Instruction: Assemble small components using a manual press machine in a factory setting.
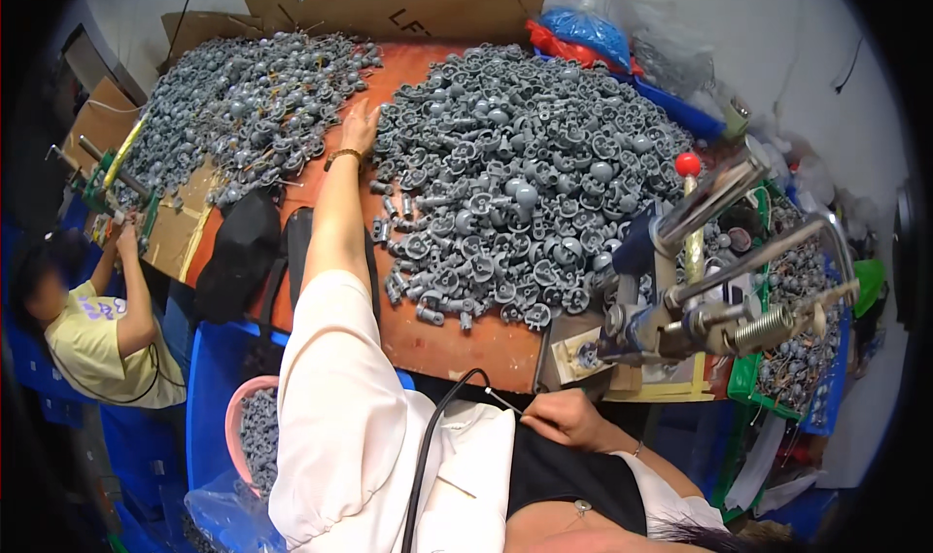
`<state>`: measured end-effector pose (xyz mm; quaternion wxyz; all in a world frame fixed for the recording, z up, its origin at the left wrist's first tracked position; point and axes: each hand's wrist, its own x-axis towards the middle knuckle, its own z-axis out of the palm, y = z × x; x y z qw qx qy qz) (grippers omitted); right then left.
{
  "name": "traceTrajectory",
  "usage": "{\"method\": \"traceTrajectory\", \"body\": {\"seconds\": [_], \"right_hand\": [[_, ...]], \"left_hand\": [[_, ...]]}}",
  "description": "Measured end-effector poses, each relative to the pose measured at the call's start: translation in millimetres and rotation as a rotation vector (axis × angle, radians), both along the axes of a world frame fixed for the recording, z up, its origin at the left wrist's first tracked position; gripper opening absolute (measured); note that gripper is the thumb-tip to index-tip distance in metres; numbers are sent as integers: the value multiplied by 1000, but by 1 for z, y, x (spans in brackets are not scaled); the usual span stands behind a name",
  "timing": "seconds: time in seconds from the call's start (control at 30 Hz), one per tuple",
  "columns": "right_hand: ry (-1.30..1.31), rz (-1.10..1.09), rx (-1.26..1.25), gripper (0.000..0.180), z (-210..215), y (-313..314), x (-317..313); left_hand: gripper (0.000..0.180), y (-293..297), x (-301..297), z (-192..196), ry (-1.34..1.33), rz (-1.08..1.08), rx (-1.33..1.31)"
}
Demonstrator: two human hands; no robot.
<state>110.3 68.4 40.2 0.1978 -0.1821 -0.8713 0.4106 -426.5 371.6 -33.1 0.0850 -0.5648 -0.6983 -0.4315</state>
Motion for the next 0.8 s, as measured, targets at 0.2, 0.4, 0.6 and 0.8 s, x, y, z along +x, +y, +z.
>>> {"method": "traceTrajectory", "body": {"seconds": [0.2, 0.4, 0.6, 0.8], "right_hand": [[14, -40, -21, 10, -8, 18, -17], [50, -34, 64, 9, -16, 8, -21], [77, -63, 131, 9, -13, -18, -20], [61, -71, 141, 9, -8, -23, -17]], "left_hand": [[62, 31, 14, -19, 148, 70, -226], [59, 36, 66, -28, -356, -53, -49], [52, -7, 126, -1, -693, -341, -36], [43, -82, 162, 75, -794, -819, -193]]}}
